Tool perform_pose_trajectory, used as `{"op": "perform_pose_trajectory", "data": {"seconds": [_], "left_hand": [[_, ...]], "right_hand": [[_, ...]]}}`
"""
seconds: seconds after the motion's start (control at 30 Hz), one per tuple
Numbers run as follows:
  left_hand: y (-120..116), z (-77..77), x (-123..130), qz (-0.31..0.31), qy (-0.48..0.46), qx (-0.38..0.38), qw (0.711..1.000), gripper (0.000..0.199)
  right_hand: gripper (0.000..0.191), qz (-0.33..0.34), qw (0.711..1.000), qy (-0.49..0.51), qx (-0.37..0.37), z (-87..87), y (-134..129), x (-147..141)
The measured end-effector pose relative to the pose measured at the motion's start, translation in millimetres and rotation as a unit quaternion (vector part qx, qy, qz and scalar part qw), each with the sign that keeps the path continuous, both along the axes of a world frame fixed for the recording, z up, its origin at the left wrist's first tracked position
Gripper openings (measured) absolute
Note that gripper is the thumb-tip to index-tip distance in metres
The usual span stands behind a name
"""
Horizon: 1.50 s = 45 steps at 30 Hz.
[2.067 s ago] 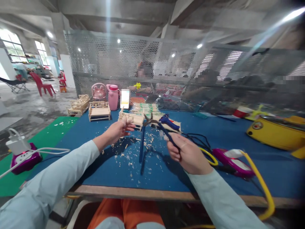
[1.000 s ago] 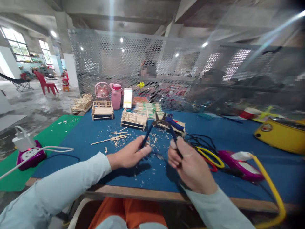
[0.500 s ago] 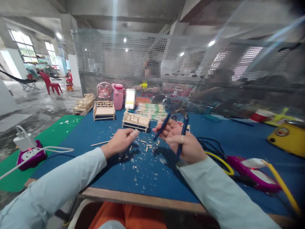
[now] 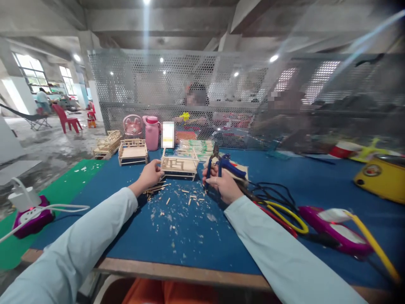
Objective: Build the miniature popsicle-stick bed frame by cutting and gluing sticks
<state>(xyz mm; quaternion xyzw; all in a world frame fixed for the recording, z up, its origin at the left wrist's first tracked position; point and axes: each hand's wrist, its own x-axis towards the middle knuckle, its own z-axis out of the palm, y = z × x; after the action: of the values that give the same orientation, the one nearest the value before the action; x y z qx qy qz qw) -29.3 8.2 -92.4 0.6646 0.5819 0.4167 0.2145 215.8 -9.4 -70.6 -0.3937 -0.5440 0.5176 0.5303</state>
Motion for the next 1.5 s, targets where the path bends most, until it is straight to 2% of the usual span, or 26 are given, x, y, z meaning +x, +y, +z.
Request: {"op": "perform_pose_trajectory", "data": {"seconds": [0.23,0.37,0.47,0.53,0.6,0.7,0.8,0.87,0.93,1.0,1.07,1.17,1.23,1.33,1.5], "left_hand": [[2,-9.7,-3,0.012,0.014,0.051,0.999,0.037],[3,-12.4,-4,0.001,0.045,0.067,0.997,0.032],[-1,-10.8,-4,0.008,0.061,0.097,0.993,0.036],[-7,-5.5,-1,0.055,0.055,0.172,0.982,0.042],[-18,2.9,4,0.100,0.043,0.272,0.956,0.043],[-38,16.1,17,0.055,0.034,0.361,0.931,0.034],[-55,22.0,31,-0.025,0.039,0.343,0.938,0.030],[-62,21.1,34,-0.063,0.046,0.305,0.949,0.029],[-65,18.1,32,-0.074,0.048,0.265,0.960,0.029],[-65,14.2,25,-0.075,0.053,0.227,0.969,0.025],[-64,10.4,18,-0.078,0.058,0.193,0.976,0.020],[-63,6.4,14,-0.080,0.055,0.157,0.983,0.018],[-64,5.3,17,-0.094,0.064,0.143,0.983,0.018],[-68,5.7,22,-0.139,0.094,0.135,0.977,0.015],[-70,6.8,24,-0.184,0.111,0.132,0.968,0.013]], "right_hand": [[0.039,-0.056,0.998,-0.018,0.022,-1.4,1,-5],[0.039,-0.053,0.998,-0.018,0.021,-2.9,1,-7],[0.042,-0.007,1.000,0.009,0.009,0.7,-3,-7],[0.044,0.047,0.999,0.025,0.007,4.0,-7,-7],[0.048,0.107,0.994,0.029,0.007,6.5,-12,-7],[0.048,0.180,0.984,0.009,0.011,8.3,-20,-9],[0.046,0.198,0.977,-0.062,0.040,12.1,-24,-9],[0.049,0.141,0.976,-0.145,0.086,17.7,-23,-4],[0.049,0.020,0.964,-0.236,0.121,24.2,-20,6],[0.041,-0.107,0.933,-0.330,0.096,28.5,-18,20],[0.039,-0.186,0.881,-0.433,0.024,27.7,-18,32],[0.054,-0.213,0.798,-0.561,-0.056,18.0,-23,38],[0.064,-0.203,0.764,-0.607,-0.075,10.9,-28,34],[0.062,-0.212,0.733,-0.642,-0.075,6.6,-36,24],[0.047,-0.283,0.715,-0.635,-0.068,9.4,-37,20]]}}
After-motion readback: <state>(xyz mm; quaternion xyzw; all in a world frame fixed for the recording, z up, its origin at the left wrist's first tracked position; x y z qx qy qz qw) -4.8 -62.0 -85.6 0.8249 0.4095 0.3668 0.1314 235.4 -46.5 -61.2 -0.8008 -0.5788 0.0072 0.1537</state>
